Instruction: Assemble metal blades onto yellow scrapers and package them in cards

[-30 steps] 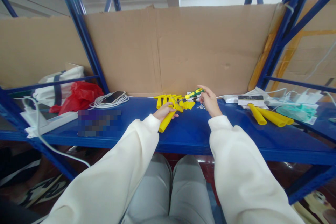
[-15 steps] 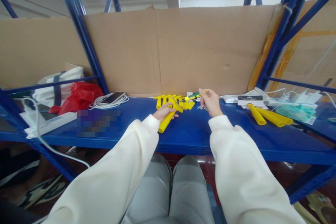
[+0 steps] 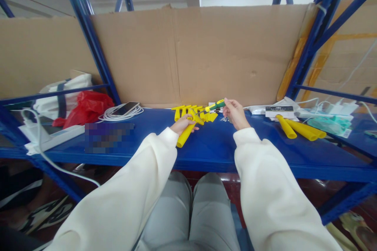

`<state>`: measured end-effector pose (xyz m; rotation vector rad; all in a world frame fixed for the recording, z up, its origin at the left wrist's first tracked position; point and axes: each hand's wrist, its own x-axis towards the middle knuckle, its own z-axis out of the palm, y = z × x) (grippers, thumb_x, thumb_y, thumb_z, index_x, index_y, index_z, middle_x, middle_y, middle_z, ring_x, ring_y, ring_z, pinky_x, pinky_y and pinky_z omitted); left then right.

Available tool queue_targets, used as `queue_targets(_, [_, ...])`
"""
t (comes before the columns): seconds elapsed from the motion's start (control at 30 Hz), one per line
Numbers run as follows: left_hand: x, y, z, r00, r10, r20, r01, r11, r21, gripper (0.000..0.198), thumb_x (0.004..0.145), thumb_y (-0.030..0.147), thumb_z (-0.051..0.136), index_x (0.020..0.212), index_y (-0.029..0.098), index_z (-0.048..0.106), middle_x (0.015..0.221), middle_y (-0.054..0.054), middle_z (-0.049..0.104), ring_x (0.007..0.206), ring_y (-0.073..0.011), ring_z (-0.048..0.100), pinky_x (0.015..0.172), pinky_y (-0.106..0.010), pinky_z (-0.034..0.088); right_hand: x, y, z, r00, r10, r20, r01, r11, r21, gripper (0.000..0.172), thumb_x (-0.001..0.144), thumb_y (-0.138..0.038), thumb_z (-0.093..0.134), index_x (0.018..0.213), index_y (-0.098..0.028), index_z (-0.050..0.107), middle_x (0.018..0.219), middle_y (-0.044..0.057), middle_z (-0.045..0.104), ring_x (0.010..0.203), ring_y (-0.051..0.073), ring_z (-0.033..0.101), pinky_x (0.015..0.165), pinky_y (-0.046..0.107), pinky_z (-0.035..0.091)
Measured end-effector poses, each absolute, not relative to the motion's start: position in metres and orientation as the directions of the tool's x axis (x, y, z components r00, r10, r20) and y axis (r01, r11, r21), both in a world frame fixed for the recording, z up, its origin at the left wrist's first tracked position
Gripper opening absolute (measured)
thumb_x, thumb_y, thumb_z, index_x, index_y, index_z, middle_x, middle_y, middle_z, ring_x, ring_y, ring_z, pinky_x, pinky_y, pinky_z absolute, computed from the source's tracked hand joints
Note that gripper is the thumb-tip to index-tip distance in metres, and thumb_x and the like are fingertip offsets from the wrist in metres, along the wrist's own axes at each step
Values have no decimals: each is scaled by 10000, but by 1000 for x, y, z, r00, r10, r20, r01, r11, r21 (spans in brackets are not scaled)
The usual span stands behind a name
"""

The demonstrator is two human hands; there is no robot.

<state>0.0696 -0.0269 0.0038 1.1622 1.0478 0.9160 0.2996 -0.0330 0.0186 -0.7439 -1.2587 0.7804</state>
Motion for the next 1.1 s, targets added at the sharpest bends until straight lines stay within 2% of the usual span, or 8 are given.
queue_targets(0.2, [71,-31,5,265,951,-158,-33,172,984,642,849,65,636,1405,266,387,1296,-144,676,847,-222,784,431,-154,488,300,-31,17,189,843,504,-92,526,-846,479,712,-603,840,759,-234,539,505,-58,546,379,83,460,362,201,361])
queue_targets(0.33, [71,-31,6,252,954,-161,-26,173,985,648,844,47,631,1407,260,392,1305,-151,666,810,-210,782,439,-162,493,300,-35,18,145,863,484,-104,500,-860,508,701,-655,828,757,-226,562,481,-63,519,383,82,458,370,200,363])
queue_targets(0.5, [70,-34,9,249,953,-171,-19,181,983,620,865,61,630,1402,258,392,1252,-131,684,750,-185,770,404,-152,474,300,-36,19,87,867,490,-182,498,-848,480,660,-586,887,844,-228,625,568,-40,614,462,90,513,431,202,433])
queue_targets(0.67, [71,-35,10,253,949,-186,-23,199,980,640,859,32,587,1415,263,368,1254,-123,692,810,-202,781,405,-145,469,300,-32,17,124,848,516,-197,530,-825,474,641,-562,910,802,-230,613,520,-74,525,448,76,464,406,184,398])
queue_targets(0.9, [72,-34,9,260,950,-172,-47,190,981,644,840,-9,560,1403,243,373,1290,-145,668,816,-218,785,402,-153,460,299,-32,19,245,847,471,-163,515,-842,505,633,-551,916,679,-212,544,520,-57,542,410,55,429,352,166,344])
queue_targets(1.1, [71,-30,5,251,953,-167,-48,185,982,618,850,16,595,1385,248,392,1313,-161,653,798,-219,781,414,-165,489,301,-31,17,229,847,480,-101,511,-854,485,683,-600,869,725,-216,576,416,-80,457,349,68,407,336,176,299])
